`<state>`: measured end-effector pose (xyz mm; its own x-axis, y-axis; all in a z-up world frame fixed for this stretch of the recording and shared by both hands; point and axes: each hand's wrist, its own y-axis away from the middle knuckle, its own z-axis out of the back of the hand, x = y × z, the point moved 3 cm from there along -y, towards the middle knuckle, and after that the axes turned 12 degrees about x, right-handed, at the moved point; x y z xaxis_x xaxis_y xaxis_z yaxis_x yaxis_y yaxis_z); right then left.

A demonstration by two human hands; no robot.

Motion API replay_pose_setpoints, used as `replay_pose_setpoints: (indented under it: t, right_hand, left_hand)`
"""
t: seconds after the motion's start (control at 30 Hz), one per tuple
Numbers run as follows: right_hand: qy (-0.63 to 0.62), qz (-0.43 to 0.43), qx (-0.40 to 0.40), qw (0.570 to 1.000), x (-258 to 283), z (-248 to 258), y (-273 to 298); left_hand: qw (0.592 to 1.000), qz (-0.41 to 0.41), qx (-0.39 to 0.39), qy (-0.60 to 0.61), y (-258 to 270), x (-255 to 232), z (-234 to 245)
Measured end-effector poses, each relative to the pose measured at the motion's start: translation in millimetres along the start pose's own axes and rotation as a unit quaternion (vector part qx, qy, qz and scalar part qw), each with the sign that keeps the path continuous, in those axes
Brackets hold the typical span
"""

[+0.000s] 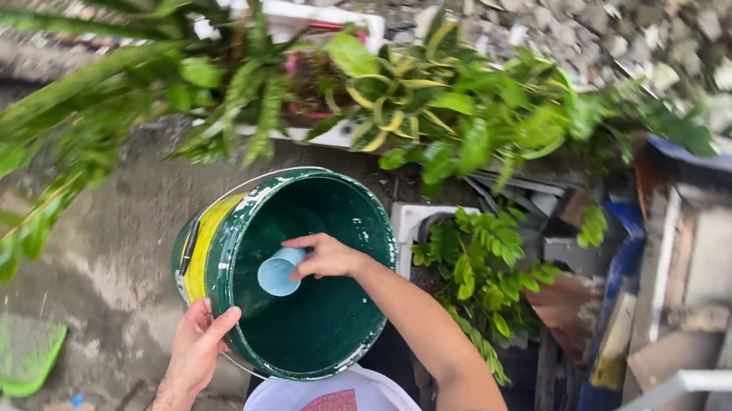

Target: Watering potted plants and removing dry leaves.

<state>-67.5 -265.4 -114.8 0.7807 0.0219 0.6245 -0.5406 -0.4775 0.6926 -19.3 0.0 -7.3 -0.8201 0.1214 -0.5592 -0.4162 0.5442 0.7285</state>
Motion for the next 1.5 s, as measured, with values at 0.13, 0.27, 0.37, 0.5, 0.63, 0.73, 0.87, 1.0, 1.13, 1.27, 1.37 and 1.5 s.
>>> replay_pose_setpoints:
  t: [0.13, 0.27, 0.37, 0.5, 0.63, 0.73, 0.87, 1.0, 1.13, 1.27, 1.37, 1.5]
  right_hand:
    - [-0.109, 0.210, -0.078, 0.968, -25.1, 42.3, 112.7]
    - [-0.068, 0.267, -0.292, 0.916, -60.4, 86.9, 252.6]
    - [-0.085, 0.305, -0.422, 0.850, -109.6, 108.7, 346.3]
    - [-0.174, 0.238, -0.527, 0.797, -139.0, 134.0, 447.8]
    - [-0.247, 0.154, -0.638, 0.713, -184.2, 169.7, 497.3]
    - [-0.258, 0.076, -0.702, 0.659, -186.5, 202.4, 520.8]
    - [-0.195, 0.030, -0.782, 0.591, -228.2, 259.0, 527.5]
    - [-0.131, 0.011, -0.817, 0.561, -232.6, 300.1, 535.9]
    - [-0.100, -0.107, -0.841, 0.521, -213.8, 316.8, 550.6]
    - [-0.103, -0.140, -0.849, 0.500, -198.3, 324.3, 572.7]
    - [-0.085, -0.142, -0.859, 0.484, -191.4, 331.4, 598.4]
    - [-0.034, -0.145, -0.874, 0.463, -203.5, 339.8, 632.7]
  left_hand:
    - [0.998, 0.016, 0.014, -0.062, -42.2, 12.7, -17.8]
    - [0.993, 0.040, -0.009, -0.108, -71.1, 10.2, -44.5]
    - [0.995, 0.050, -0.007, -0.085, -80.5, 7.7, -55.6]
    - [0.995, 0.059, -0.019, -0.084, -88.8, 11.9, -66.8]
    - [0.993, 0.076, -0.035, -0.084, -89.4, 14.0, -82.9]
    - [0.993, 0.074, -0.036, -0.086, -93.6, 16.9, -91.3]
    - [0.994, 0.063, -0.030, -0.088, -92.8, 11.7, -107.2]
    - [0.993, 0.061, -0.036, -0.093, -90.5, 9.5, -115.7]
    - [0.992, 0.063, -0.053, -0.094, -92.2, 11.2, -118.3]
    - [0.992, 0.063, -0.055, -0.090, -97.6, 7.2, -122.5]
    - [0.992, 0.068, -0.047, -0.092, -101.9, 5.3, -121.0]
    - [0.990, 0.074, -0.056, -0.110, -105.5, 6.1, -119.8]
